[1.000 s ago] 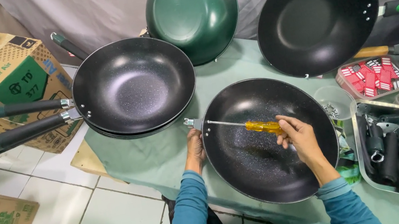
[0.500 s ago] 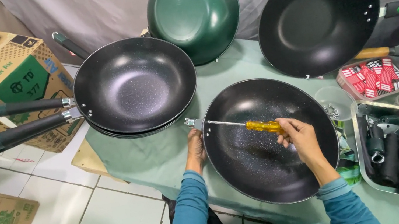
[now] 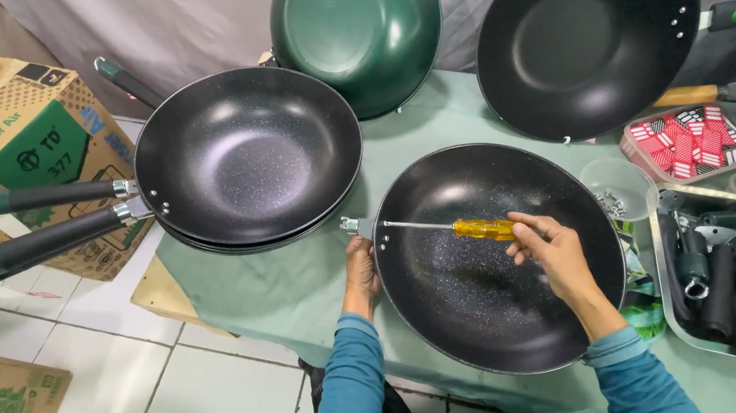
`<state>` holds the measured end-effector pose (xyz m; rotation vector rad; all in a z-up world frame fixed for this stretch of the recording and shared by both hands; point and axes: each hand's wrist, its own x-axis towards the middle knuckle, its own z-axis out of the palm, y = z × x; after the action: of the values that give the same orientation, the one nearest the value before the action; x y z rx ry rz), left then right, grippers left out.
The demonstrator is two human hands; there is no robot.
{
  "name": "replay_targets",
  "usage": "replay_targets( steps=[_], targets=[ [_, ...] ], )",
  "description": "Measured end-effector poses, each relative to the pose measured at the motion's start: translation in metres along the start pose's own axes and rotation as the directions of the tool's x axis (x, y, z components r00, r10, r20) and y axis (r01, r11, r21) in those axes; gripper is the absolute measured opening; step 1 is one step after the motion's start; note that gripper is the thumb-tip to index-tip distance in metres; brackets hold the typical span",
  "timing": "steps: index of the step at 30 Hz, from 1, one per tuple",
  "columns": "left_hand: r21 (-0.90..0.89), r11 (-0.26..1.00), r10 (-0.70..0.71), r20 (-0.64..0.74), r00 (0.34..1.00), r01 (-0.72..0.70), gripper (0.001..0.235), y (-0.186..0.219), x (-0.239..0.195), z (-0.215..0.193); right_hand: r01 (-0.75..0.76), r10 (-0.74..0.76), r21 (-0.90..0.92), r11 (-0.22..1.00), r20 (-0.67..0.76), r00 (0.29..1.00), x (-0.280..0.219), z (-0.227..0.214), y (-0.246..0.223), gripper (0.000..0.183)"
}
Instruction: Assembling a handle onto a metal wok using a screwdriver and screws.
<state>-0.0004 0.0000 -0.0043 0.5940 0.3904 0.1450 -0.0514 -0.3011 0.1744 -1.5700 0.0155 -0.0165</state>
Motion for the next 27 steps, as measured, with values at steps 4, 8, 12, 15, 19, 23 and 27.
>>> replay_targets(
  steps=[4,8,12,15,19,23,27],
  targets=[
    [-0.010,1.000,-0.011,0.021,1.000,0.012,0.013,-0.016,0.023,-0.022,0.009,-0.008,-0.023,1.000,0.026,1.000,0.003,-0.003,0.004,0.034],
    [-0.002,1.000,-0.005,0.027,1.000,0.005,0.014,-0.027,0.039,-0.038,-0.033,0.033,0.010,0.999,-0.006,0.999,0.001,-0.001,0.003,0.029],
    [-0.013,1.000,0.002,0.026,1.000,-0.001,0.015,-0.025,0.036,-0.034,-0.012,0.012,-0.013,1.000,-0.002,1.000,0.000,0.000,-0.003,0.029],
    [-0.009,1.000,0.000,0.022,1.000,0.000,0.014,-0.035,0.050,-0.049,0.040,-0.039,-0.028,0.999,0.033,0.999,-0.003,0.000,-0.007,0.037],
    [-0.016,1.000,-0.005,0.026,1.000,0.005,0.013,-0.017,0.025,-0.023,-0.018,0.018,-0.026,0.999,0.006,1.000,-0.001,-0.001,-0.005,0.030],
    [-0.014,1.000,-0.009,0.037,0.999,0.009,0.011,-0.001,0.002,-0.002,-0.040,0.039,-0.030,0.999,-0.030,0.999,-0.001,0.000,-0.004,0.026],
    [-0.009,1.000,-0.011,0.017,1.000,0.011,0.013,-0.006,0.010,-0.010,0.003,-0.003,-0.027,1.000,0.000,1.000,-0.001,-0.001,-0.003,0.032]
  ],
)
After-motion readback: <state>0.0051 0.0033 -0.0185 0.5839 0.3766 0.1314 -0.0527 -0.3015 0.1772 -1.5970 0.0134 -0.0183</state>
